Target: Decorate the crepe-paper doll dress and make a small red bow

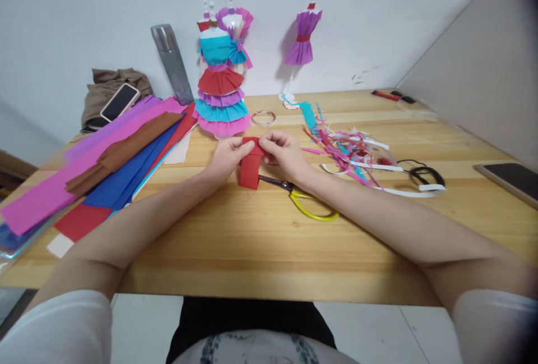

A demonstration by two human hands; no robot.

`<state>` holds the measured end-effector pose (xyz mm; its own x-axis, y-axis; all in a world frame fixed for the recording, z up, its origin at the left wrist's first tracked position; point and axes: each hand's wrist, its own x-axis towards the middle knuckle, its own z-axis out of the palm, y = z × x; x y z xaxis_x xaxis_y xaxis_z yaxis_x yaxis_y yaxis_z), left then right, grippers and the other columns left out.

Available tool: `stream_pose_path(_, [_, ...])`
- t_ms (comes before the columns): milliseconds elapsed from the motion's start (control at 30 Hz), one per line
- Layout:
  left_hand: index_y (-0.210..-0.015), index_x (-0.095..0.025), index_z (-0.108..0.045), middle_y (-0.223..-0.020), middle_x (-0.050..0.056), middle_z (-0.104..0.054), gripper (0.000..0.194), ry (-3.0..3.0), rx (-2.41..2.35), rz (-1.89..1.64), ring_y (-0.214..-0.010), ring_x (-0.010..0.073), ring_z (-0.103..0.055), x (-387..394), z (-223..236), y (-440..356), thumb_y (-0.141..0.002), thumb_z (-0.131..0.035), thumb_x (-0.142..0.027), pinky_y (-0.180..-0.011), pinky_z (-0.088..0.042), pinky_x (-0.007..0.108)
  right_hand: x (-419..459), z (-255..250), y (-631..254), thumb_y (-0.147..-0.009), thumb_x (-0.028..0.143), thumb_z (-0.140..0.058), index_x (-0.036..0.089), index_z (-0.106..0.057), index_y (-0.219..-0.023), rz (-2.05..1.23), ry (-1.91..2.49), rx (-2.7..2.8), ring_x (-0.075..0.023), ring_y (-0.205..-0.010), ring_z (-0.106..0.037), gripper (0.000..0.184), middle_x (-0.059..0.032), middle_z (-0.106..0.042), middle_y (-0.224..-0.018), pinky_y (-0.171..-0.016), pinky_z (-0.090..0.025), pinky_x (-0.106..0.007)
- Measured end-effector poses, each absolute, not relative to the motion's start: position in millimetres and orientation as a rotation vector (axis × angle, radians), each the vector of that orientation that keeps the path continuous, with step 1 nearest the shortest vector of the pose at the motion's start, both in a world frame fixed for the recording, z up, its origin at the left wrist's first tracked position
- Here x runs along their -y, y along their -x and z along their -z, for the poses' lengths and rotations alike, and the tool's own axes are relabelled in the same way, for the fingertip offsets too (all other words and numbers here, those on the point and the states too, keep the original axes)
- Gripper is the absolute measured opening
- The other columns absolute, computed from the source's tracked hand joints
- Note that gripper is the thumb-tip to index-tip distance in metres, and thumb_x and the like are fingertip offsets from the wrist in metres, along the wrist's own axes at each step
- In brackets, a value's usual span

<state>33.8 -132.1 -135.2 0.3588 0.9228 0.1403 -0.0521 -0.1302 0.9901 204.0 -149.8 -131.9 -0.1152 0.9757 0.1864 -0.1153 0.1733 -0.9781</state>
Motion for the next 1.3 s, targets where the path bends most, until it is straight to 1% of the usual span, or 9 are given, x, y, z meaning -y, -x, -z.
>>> stream_pose_path(100, [-0.084,-0.013,-0.079,-0.082,0.007,-0.079,0.034,-1.437,-0.858,-1.107,-0.072,0.0164,-0.069,131.6,134.5,-34.6,-0.08,-0.083,-0.047,-0.07,-0.055,0.027,151.1,132.4,-203.8,-0.069,0.062,-0.082,0.023,-0.055,-0.068,-1.254,0.932,1.318,-0.0097,-0.046,-0.045,0.048,0.005,-0.053,-0.05,-0.048,-0.031,-0.025])
stream_pose_path(167, [-0.084,-0.013,-0.079,-0.082,0.007,-0.079,0.033,-1.431,-0.879,-1.122,-0.073,0.0169,-0.07,131.1,134.3,-34.8,-0.081,-0.083,-0.045,-0.071,-0.055,0.028,151.2,133.0,-203.0,-0.068,0.058,-0.084,0.023,-0.055,-0.067,-1.263,0.934,1.336,-0.0089,-0.046,-0.044,0.046,0.0056,-0.052,-0.05,-0.049,-0.032,-0.025])
stream_pose_path(333, [-0.075,-0.014,-0.074,-0.068,0.004,-0.072,0.043,-1.415,-0.902,-1.119,-0.061,0.0135,-0.063,130.7,135.0,-33.8,-0.081,-0.081,-0.056,-0.058,-0.048,0.024,149.0,134.3,-201.2,-0.065,0.055,-0.086,0.023,-0.054,-0.066,-1.238,0.935,1.335,-0.0085,-0.045,-0.041,0.045,0.0065,-0.051,-0.049,-0.05,-0.034,-0.026])
stream_pose_path(400, [-0.076,-0.014,-0.075,-0.068,0.004,-0.072,0.045,-1.412,-0.884,-1.099,-0.061,0.0135,-0.063,131.2,134.8,-33.6,-0.08,-0.081,-0.058,-0.058,-0.048,0.024,148.3,134.7,-201.4,-0.067,0.055,-0.086,0.023,-0.054,-0.066,-1.22,0.929,1.338,-0.0088,-0.045,-0.041,0.045,0.0063,-0.051,-0.049,-0.05,-0.033,-0.026])
stream_pose_path(533, [-0.081,-0.013,-0.076,-0.078,0.006,-0.077,0.032,-1.398,-0.89,-1.094,-0.071,0.0159,-0.068,131.7,134.0,-34.2,-0.076,-0.086,-0.043,-0.068,-0.055,0.027,148.6,134.8,-203.2,-0.068,0.058,-0.086,0.023,-0.052,-0.066,-1.199,0.907,1.334,-0.0088,-0.046,-0.043,0.049,0.006,-0.051,-0.051,-0.049,-0.033,-0.025])
stream_pose_path(667, [-0.079,-0.013,-0.076,-0.08,0.007,-0.078,0.023,-1.377,-0.925,-1.113,-0.071,0.0163,-0.069,130.7,134.2,-34.7,-0.079,-0.083,-0.034,-0.069,-0.055,0.028,149.3,135.3,-204.2,-0.068,0.056,-0.086,0.023,-0.056,-0.07,-1.25,0.916,1.345,-0.0091,-0.048,-0.046,0.045,0.006,-0.053,-0.054,-0.049,-0.035,-0.024])
stream_pose_path(900, [-0.084,-0.014,-0.075,-0.08,0.007,-0.079,0.031,-1.348,-0.893,-1.116,-0.074,0.0206,-0.074,128.7,137.3,-34.4,-0.076,-0.087,-0.042,-0.075,-0.06,0.034,146.4,137.0,-201.3,-0.076,0.046,-0.084,0.023,-0.056,-0.067,-1.173,1.007,1.332,-0.0105,-0.049,-0.047,0.037,0.0048,-0.055,-0.053,-0.05,-0.037,-0.025])
stream_pose_path(1033, [-0.082,-0.014,-0.073,-0.078,0.007,-0.078,0.032,-1.339,-0.892,-1.077,-0.07,0.0193,-0.074,127.3,139.3,-33.5,-0.078,-0.084,-0.044,-0.071,-0.06,0.032,144.6,137.5,-200.6,-0.075,0.046,-0.084,0.024,-0.056,-0.068,-1.148,1.005,1.324,-0.0107,-0.048,-0.046,0.036,0.0051,-0.055,-0.051,-0.05,-0.037,-0.025])
stream_pose_path(1300, [-0.087,-0.014,-0.077,-0.082,0.006,-0.079,0.027,-1.355,-0.941,-1.112,-0.069,0.0176,-0.073,125.9,140.1,-33.1,-0.081,-0.083,-0.04,-0.067,-0.058,0.029,144.4,137.7,-200.8,-0.073,0.039,-0.082,0.023,-0.057,-0.071,-1.181,0.993,1.265,-0.01,-0.047,-0.044,0.031,0.0063,-0.054,-0.051,-0.048,-0.033,-0.025])
